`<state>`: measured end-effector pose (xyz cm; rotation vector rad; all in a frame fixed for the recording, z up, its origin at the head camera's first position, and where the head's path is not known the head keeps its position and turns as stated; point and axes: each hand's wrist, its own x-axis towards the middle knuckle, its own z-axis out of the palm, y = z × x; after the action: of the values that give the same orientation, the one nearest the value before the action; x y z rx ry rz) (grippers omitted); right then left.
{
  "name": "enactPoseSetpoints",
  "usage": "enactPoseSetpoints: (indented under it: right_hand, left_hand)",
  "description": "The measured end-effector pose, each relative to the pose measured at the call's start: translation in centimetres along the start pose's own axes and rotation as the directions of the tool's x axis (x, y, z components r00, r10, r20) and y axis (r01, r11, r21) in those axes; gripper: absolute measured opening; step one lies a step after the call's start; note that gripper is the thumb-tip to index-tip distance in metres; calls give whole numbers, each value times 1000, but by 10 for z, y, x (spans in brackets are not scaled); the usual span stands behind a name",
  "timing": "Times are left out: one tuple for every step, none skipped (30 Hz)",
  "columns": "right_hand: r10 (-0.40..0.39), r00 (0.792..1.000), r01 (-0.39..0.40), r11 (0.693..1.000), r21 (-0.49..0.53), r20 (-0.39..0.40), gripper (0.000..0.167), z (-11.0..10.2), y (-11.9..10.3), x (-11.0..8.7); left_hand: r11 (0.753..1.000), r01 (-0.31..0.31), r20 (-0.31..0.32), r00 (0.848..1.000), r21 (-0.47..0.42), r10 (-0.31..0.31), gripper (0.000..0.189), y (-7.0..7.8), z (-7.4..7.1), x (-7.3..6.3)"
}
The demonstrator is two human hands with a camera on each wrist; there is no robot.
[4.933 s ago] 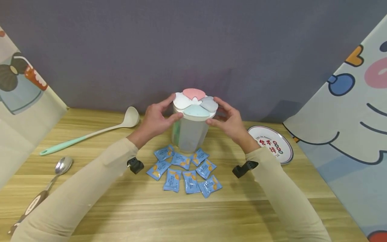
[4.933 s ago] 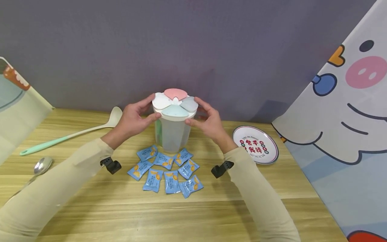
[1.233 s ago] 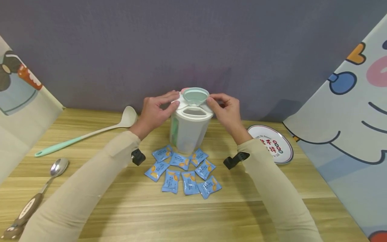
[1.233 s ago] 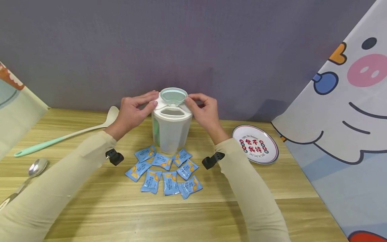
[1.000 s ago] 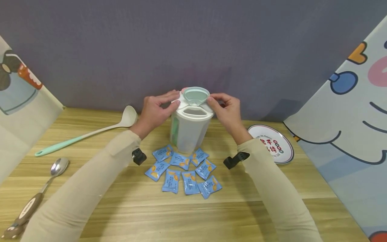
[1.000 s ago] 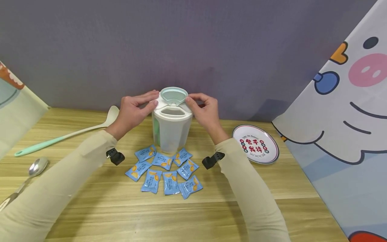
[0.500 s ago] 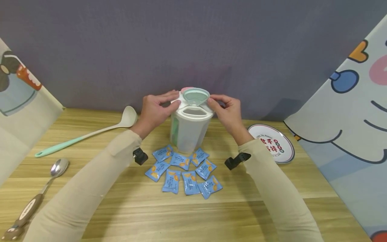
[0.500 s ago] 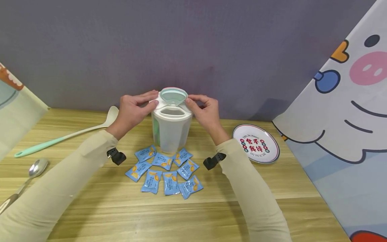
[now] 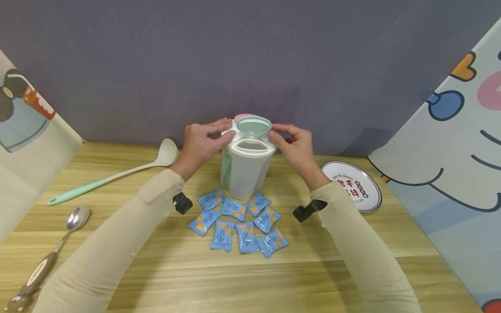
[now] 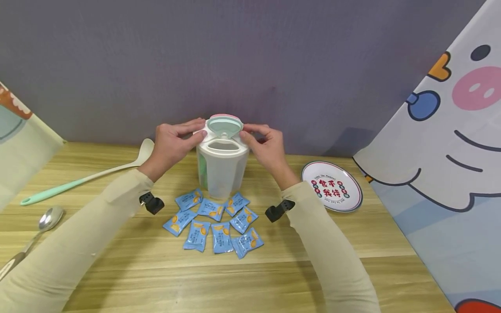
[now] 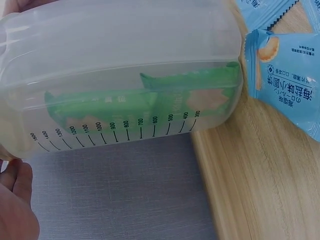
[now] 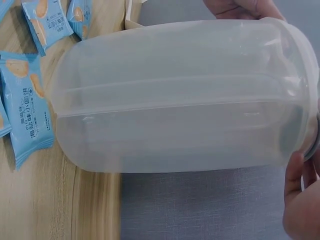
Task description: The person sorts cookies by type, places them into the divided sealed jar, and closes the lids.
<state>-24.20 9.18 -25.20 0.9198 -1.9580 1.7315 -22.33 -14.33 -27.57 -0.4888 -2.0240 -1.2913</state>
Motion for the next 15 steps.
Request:
enactPoseSetpoints:
  right_hand:
    - [3,1000,-3,1000,9,2,17,0,0,0]
    - [1,1000,-1,1000,17,4,18,0,0,-1]
    - [-8,1000,8,1000,25,4,19,0,-1,-1]
    - [-17,1000,17,999,31,3,20,0,-1,-2]
    - [-28,1000,29,999,30,-1,21,0,-1,-2]
    - [-40,999,40,999,28,-10,21,0,-1,-3]
    - [-50,999,50,998,25,-17,22,-1,-1,-3]
    - [-61,998,62,998,19,-27,23,-1,-1,-4]
    - [-72,997,72,997,12,-35,24,-2,-1,-5]
    - [-78,996,78,997,4,-44,25,-3,0,-6]
    - [-81,995,81,997,-3,-53,25,-4,0,-7]
    - [-82,995,82,997,-10,-59,26,-6,1,-8]
    - [-85,995,84,996,-17,-60,27,-7,1,-9]
    - [-85,995,83,996,-24,-61,28,-8,1,-11]
    - [-83,995,81,996,-30,-58,29,-10,2,-12]
  left_hand:
    - [1000,-2,-1,1000,3,2,25,0,0,0]
    - [1000,-3,-3,1000,7,3,25,0,0,0]
    - [1000,-3,-4,1000,11,3,25,0,1,0]
    - [1000,-4,-5,1000,17,4,25,0,1,0]
    - [1000,-4,-5,1000,20,4,25,0,1,0]
    - [1000,-4,-4,1000,25,4,26,0,1,0]
    - [1000,-2,-2,1000,29,2,26,0,1,0]
    - [999,-2,-1,1000,34,2,26,1,1,1]
    - [999,-3,0,1000,35,3,26,1,1,1]
    - [999,-2,1,1000,37,2,26,1,1,1]
    - [999,-1,1,1000,37,1,26,1,1,1]
    - [999,-1,1,1000,42,1,26,2,1,1]
    - [999,0,1,1000,44,0,27,2,1,1]
    - [999,0,1,1000,46,0,27,2,1,1]
    - [999,1,1,1000,48,-1,27,3,0,1]
